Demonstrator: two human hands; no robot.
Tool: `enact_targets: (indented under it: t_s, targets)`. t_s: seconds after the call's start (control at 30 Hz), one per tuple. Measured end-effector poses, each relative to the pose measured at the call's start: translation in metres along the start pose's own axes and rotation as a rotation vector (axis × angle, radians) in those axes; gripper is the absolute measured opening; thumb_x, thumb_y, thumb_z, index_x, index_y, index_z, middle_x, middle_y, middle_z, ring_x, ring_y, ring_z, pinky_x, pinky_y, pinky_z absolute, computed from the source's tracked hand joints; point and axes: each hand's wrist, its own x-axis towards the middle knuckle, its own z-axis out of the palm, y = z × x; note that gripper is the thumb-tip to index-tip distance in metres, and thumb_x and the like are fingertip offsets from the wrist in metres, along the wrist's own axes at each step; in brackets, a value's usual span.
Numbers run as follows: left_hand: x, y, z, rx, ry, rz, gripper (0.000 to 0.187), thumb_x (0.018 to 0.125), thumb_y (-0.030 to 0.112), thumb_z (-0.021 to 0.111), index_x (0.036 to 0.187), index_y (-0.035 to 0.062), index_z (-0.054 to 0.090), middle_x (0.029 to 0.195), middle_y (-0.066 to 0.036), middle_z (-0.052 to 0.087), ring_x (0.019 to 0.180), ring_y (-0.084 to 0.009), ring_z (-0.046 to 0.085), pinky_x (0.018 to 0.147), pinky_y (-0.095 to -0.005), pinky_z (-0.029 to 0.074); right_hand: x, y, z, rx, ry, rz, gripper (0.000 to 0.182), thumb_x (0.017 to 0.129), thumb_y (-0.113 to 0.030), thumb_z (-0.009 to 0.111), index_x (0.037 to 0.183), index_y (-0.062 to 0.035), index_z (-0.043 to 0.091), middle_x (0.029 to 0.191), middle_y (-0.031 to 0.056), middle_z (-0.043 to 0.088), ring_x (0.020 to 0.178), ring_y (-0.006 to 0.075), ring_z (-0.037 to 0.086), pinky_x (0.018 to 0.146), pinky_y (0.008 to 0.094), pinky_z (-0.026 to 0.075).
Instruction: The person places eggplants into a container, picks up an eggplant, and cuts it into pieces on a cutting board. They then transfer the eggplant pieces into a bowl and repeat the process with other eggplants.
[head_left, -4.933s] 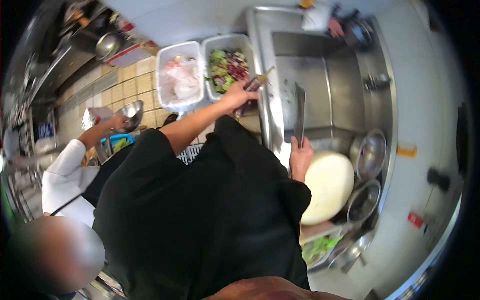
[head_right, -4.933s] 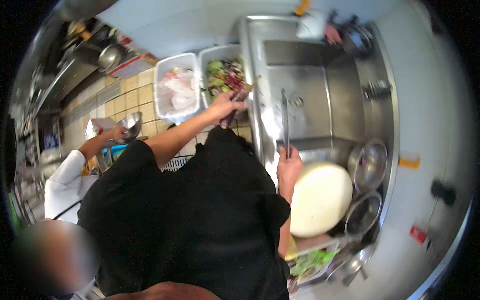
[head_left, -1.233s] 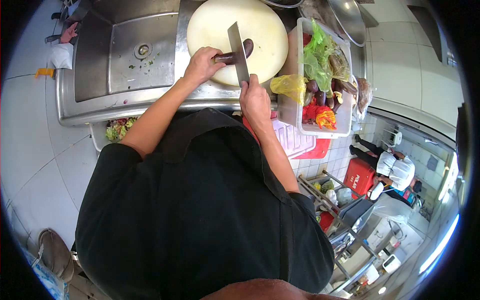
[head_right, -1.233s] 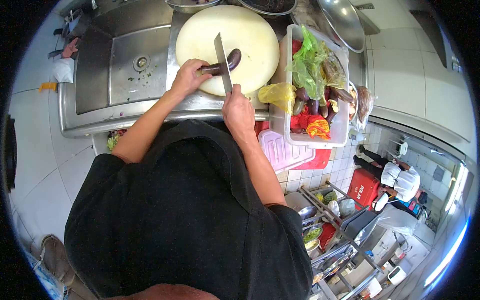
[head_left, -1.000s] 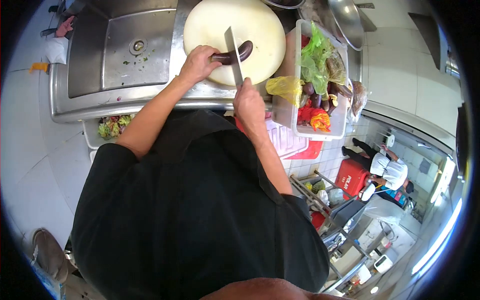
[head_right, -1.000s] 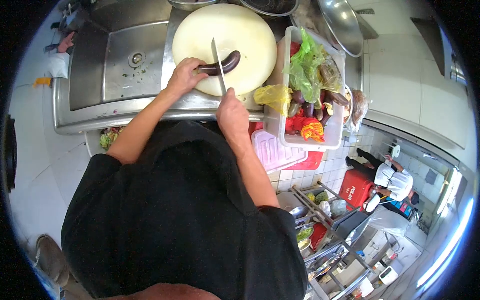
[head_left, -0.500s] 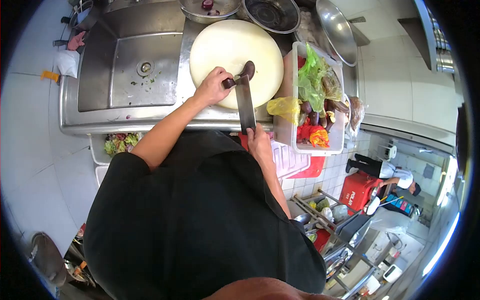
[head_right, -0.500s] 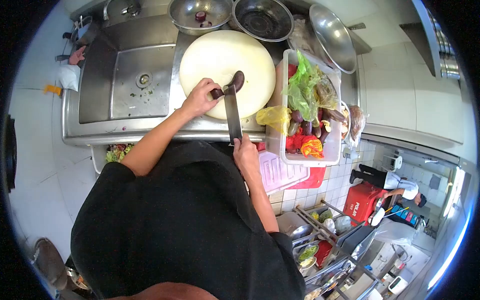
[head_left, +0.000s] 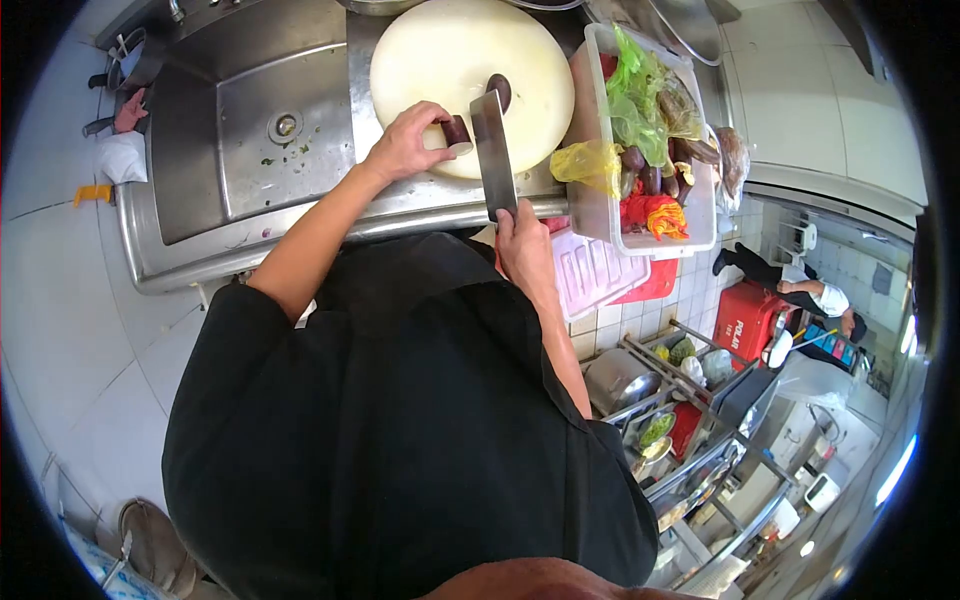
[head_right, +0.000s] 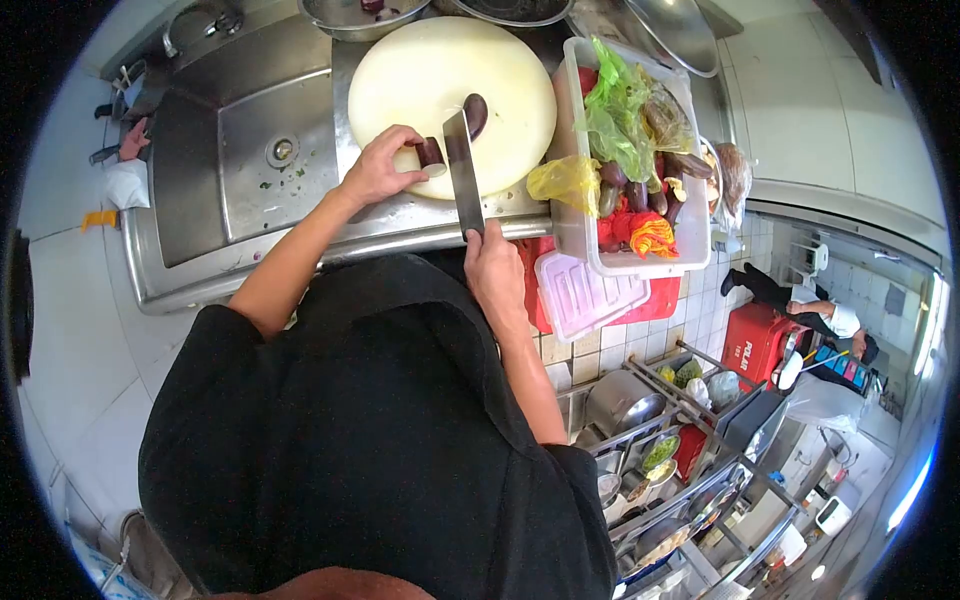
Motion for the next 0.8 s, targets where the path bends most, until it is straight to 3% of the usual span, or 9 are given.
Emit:
enact_targets:
  t_s: [0.07,0.13,0.17,0.23,0.33,0.4,0.47,0.57,0.8]
  targets:
    - [-0.004,0.000,-0.004,-0.052,0.054,0.006,0.040,0.076,0.016,0.086,0.108,0.0025,0.066,0.103,-0.013,0.068,0.103,-0.0287,0.067,0.089,-0.0364,0.054,-0.001,-0.005,0.001,0.010,-0.011,0.015,0.025,0.102,-0.023,0.060,0.103,0.0019,0.057,0.088,0.0335,0.067,0.092,0.0544,0.063,0.075,0.0581,0.049]
    - [-0.015,-0.021,-0.019,-0.122,0.129,-0.292,0.038,0.079,0.018,0.085,0.109,0.0029,0.068,0.089,-0.010,0.069,0.098,-0.0256,0.068,0.083,-0.0329,0.054,-0.003,-0.006,0.003,-0.001,-0.009,0.026,0.025,0.102,-0.023,0.059,0.104,0.0015,0.058,0.088,0.0338,0.066,0.092,0.0545,0.063,0.075,0.0581,0.049]
    - [-0.016,-0.024,-0.036,-0.006,0.264,-0.396,0.040,0.080,0.020,0.083,0.115,0.0058,0.070,0.080,-0.007,0.071,0.094,-0.0255,0.068,0.081,-0.0350,0.053,-0.003,-0.007,0.003,-0.005,-0.004,0.031,0.024,0.102,-0.023,0.059,0.104,0.0013,0.058,0.088,0.0339,0.066,0.092,0.0545,0.063,0.075,0.0581,0.049]
    - [-0.019,-0.039,-0.075,0.621,0.364,-0.396,0.045,0.081,0.020,0.083,0.123,0.0070,0.070,0.097,-0.014,0.075,0.090,-0.0285,0.071,0.092,-0.0382,0.051,-0.006,-0.012,-0.001,-0.011,-0.003,0.048,0.023,0.102,-0.022,0.059,0.104,0.0006,0.058,0.087,0.0337,0.066,0.091,0.0544,0.063,0.074,0.0581,0.049]
    - [-0.009,-0.009,-0.095,0.950,0.351,-0.120,0.054,0.081,0.022,0.083,0.131,0.0084,0.066,0.122,-0.019,0.070,0.111,-0.0311,0.067,0.101,-0.0412,0.048,-0.008,-0.008,0.000,-0.045,0.007,0.012,0.025,0.102,-0.025,0.058,0.106,-0.0005,0.058,0.084,0.0336,0.067,0.085,0.0544,0.065,0.074,0.0614,0.050]
    - [-0.004,-0.007,-0.073,0.272,-0.019,-0.180,0.061,0.080,0.023,0.084,0.134,0.0074,0.062,0.135,-0.018,0.061,0.126,-0.0332,0.057,0.105,-0.0425,0.046,-0.008,-0.008,0.000,-0.061,0.009,-0.020,0.026,0.102,-0.026,0.057,0.106,-0.0009,0.057,0.081,0.0335,0.067,0.082,0.0542,0.066,0.073,0.0628,0.051]
    - [-0.003,0.001,-0.032,0.057,-0.080,0.015,0.056,0.080,0.022,0.083,0.129,0.0057,0.062,0.134,-0.015,0.060,0.126,-0.0349,0.056,0.106,-0.0455,0.046,-0.011,-0.014,-0.004,-0.063,0.010,-0.027,0.025,0.102,-0.026,0.057,0.104,-0.0011,0.057,0.081,0.0334,0.067,0.082,0.0540,0.066,0.071,0.0623,0.051]
    - [-0.001,0.018,-0.006,0.149,-0.095,0.037,0.046,0.079,0.017,0.082,0.119,0.0048,0.064,0.127,-0.014,0.060,0.120,-0.0358,0.059,0.102,-0.0451,0.048,-0.015,-0.024,-0.007,-0.103,0.022,-0.025,0.024,0.102,-0.026,0.058,0.101,-0.0016,0.055,0.078,0.0328,0.066,0.080,0.0533,0.066,0.070,0.0619,0.051]
    - [0.002,0.006,-0.002,0.076,-0.105,0.053,0.040,0.078,0.011,0.080,0.114,0.0028,0.066,0.118,-0.014,0.059,0.113,-0.0348,0.059,0.098,-0.0419,0.049,-0.018,-0.027,-0.009,-0.145,-0.013,-0.040,0.022,0.102,-0.024,0.058,0.099,-0.0022,0.054,0.074,0.0309,0.066,0.076,0.0523,0.066,0.068,0.0620,0.051]
